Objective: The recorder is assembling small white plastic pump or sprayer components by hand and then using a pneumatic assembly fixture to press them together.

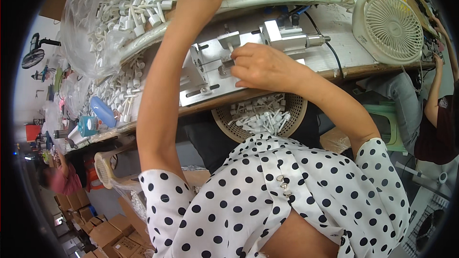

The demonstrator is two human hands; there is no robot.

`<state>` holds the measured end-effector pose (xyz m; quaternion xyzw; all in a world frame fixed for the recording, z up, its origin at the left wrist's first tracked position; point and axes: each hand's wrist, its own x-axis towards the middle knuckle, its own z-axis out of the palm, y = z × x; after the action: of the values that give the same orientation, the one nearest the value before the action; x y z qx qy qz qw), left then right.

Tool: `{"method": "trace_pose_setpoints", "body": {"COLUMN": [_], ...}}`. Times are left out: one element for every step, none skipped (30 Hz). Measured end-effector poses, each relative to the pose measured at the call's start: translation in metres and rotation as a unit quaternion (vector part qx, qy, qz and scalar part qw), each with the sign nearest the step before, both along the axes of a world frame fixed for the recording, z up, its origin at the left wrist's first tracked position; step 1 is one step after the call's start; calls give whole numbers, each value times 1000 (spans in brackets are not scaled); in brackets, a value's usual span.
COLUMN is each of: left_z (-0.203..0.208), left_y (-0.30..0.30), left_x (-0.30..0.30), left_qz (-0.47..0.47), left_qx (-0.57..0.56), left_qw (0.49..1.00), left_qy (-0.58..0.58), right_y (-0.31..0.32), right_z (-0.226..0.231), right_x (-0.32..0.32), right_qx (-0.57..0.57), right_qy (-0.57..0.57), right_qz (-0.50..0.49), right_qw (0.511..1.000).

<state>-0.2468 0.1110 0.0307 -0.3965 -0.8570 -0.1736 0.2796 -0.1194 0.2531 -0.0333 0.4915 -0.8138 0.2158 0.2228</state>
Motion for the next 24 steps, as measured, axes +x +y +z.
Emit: {"method": "trace_pose_setpoints", "body": {"left_z": [1, -1, -1, 3, 6, 3, -1, -10, -20, -26, -36, -47, -57, -62, -62, -66, -69, -72, -74, -75, -75, -81, -82, -82], "left_y": [-7, -14, -19, -24, -28, -31, -36, -41, -44, -46, -44, -42, -43, -39, -39, -35, -30, -21, -17, -13, -10, -10, -9, -8], "left_x": [14, 29, 47, 68, 88, 99, 110, 122, 133, 145, 153, 159, 165, 168, 176, 179, 179, 178, 178, 176, 173, 167, 166, 166], "left_qz": [-13, -4, 3, -1, -5, -8, -9, -7, -4, 4, 5, -2, -3, -18, -25, -2, 18, 36, 37, 42, 46, 46, 46, 59], "left_qx": [98, 167, 234, 308, 378, 418, 457, 485, 512, 528, 544, 540, 528, 506, 485, 434, 380, 334, 333, 299, 263, 230, 229, 193], "left_qw": [995, 982, 960, 928, 886, 863, 837, 811, 782, 764, 742, 732, 743, 764, 785, 823, 859, 893, 892, 912, 929, 947, 947, 959], "left_qy": [-30, -92, -153, -211, -269, -285, -300, -328, -355, -371, -392, -415, -412, -400, -384, -366, -343, -299, -301, -279, -256, -221, -221, -200], "right_y": [-4, -5, -6, -6, -7, -4, -3, -3, -3, -5, -3, 0, -1, -7, -17, -21, -22, -19, -19, -17, -12, -7, -1, 4], "right_z": [0, 1, 3, 4, 5, 9, 13, 17, 20, 27, 34, 40, 50, 61, 68, 62, 63, 67, 71, 72, 74, 75, 77, 81], "right_x": [-1, -2, -2, -1, 0, 3, 2, 0, -4, -11, -22, -36, -57, -74, -93, -117, -128, -136, -138, -134, -130, -124, -118, -112], "right_qx": [15, 9, 9, 14, 20, 52, 52, 52, 53, 52, -7, -66, -55, -49, -57, -34, -32, 51, 132, 100, 100, 86, 71, 70], "right_qy": [24, 4, 9, 1, -6, -62, -62, -71, -80, -80, -66, -53, -28, 19, 65, 59, 54, 1, -52, -92, -93, -123, -151, -150], "right_qz": [5, 8, 9, 6, 3, -4, -4, 7, 17, 21, 9, -4, -51, -109, -101, -111, -116, -124, -123, -125, -127, -135, -143, -143], "right_qw": [1000, 1000, 1000, 1000, 1000, 997, 997, 996, 995, 995, 998, 996, 997, 993, 991, 992, 991, 991, 982, 983, 983, 980, 975, 976]}}
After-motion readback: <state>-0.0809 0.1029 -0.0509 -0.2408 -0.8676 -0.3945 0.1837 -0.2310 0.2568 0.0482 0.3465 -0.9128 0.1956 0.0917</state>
